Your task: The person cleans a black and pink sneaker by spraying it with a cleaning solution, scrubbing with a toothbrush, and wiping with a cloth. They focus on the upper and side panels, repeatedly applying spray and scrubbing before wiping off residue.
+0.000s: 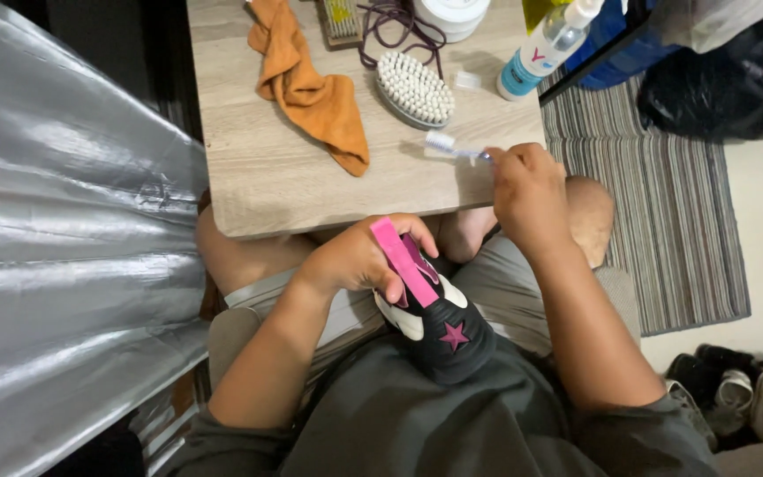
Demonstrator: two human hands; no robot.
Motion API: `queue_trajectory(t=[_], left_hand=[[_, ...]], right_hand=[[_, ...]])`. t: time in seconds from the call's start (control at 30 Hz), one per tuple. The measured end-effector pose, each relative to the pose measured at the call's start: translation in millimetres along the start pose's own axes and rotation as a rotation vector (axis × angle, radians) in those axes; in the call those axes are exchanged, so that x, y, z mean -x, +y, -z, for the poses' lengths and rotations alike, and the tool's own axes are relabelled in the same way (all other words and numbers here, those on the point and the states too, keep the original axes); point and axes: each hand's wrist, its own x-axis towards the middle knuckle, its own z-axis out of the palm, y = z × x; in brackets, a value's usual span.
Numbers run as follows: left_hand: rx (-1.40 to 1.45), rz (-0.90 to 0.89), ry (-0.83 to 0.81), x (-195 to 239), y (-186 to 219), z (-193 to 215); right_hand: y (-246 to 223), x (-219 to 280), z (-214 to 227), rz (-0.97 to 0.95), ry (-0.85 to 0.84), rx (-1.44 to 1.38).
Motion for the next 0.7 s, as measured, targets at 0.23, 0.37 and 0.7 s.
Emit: queue_trajectory(t=[0.23, 0.37, 0.7], left_hand=[[0.083, -0.101, 0.004, -3.9, -9.1, 11.2], [0.063, -0.129, 0.043, 4.2, -21.5, 17.3], [0.100, -0.214, 0.025, 22.4, 9.5, 17.5]], right_hand=[[6.4, -6.6, -38.3, 0.107, -0.023, -0.011], [-16.1, -23.6, -23.2, 0.118, -0.054, 0.040], [-154.8, -136.2, -24.7, 0.271, -0.296, -0.266]])
